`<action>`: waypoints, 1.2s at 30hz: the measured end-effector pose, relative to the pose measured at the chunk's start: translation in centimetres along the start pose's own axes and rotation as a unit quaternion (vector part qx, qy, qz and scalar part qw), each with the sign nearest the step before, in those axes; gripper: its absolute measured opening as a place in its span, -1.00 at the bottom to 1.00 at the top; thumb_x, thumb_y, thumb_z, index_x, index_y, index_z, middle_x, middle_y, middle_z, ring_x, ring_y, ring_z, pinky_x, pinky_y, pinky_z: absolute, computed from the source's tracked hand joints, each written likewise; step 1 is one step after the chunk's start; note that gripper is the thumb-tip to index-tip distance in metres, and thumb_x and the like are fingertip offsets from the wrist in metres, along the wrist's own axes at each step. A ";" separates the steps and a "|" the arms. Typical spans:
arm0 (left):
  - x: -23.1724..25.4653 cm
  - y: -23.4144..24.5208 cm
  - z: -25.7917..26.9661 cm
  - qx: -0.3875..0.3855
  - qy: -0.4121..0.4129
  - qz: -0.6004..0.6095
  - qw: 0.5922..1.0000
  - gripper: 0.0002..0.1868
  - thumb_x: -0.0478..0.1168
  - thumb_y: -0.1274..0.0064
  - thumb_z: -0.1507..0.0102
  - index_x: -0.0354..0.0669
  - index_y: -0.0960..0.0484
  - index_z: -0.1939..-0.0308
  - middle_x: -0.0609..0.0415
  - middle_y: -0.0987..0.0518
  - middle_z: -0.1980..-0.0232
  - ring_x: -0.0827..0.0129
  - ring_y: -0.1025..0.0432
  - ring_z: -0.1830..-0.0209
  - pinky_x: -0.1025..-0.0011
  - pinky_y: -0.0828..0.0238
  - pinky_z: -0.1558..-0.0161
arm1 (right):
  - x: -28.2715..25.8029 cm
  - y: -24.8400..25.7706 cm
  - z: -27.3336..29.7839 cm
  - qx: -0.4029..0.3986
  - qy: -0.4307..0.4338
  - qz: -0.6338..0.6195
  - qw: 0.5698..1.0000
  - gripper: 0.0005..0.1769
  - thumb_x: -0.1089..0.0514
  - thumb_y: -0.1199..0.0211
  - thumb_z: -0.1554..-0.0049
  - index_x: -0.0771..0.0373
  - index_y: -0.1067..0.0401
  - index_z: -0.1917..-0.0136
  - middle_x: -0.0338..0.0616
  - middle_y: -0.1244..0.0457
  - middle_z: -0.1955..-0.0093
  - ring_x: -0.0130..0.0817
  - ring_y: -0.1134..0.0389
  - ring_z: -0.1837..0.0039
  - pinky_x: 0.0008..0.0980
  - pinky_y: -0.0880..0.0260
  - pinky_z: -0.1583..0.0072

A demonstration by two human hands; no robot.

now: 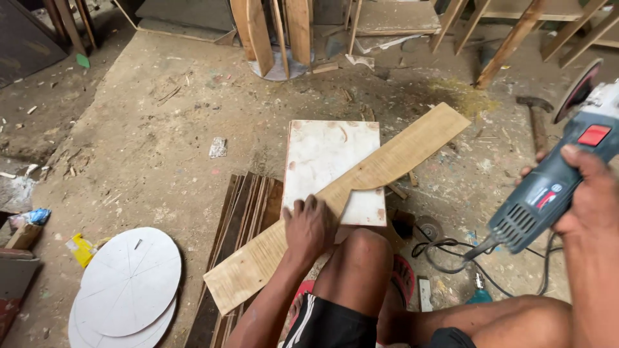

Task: The person uses an angle grinder to sand the edges and surfaces of a long, curved piece of wood. They hold the wood with one hand and move the grinder along its length, then flip the wood to sand the other side.

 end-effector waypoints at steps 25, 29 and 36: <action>-13.7 27.6 -9.5 0.399 0.117 0.550 0.724 -0.44 -0.18 -0.22 -0.20 -0.35 -0.31 -0.14 -0.04 -0.45 0.10 0.25 -0.51 0.19 0.33 -0.74 0.11 | 1.3 -4.6 5.1 0.066 -0.024 -0.228 0.971 -0.57 0.03 -0.21 -0.08 0.14 -0.32 -0.21 -0.20 -0.32 0.02 -0.30 -0.42 0.08 -0.15 -0.52 -0.03; -12.4 15.9 -7.2 0.298 0.158 0.731 0.593 -0.89 -0.49 -0.05 -0.18 -0.38 -0.47 0.23 -0.02 -0.41 0.28 0.31 -0.34 0.38 0.40 -0.42 0.38 | 2.2 -4.0 4.0 0.042 -0.029 -0.247 0.968 -0.61 0.02 -0.20 -0.08 0.12 -0.32 -0.17 -0.20 -0.33 0.03 -0.29 -0.42 0.04 -0.14 -0.52 -0.08; -3.6 -6.5 -9.9 0.262 0.279 0.899 0.214 -0.71 -0.31 0.06 -0.40 -0.41 -0.44 -0.17 -0.18 -0.51 0.01 0.16 -0.48 0.08 0.25 -0.60 -0.04 | 2.6 -4.4 3.6 0.016 -0.034 -0.186 0.982 -0.57 -0.06 -0.21 -0.11 0.15 -0.36 -0.19 -0.28 -0.33 0.02 -0.36 -0.45 -0.01 -0.20 -0.54 -0.12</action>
Point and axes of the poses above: each hand's wrist, its own z-axis away from the middle knuckle, its own y-axis out of the back of the hand, x = y × z, the point moved 4 cm from there along -z, towards the middle knuckle
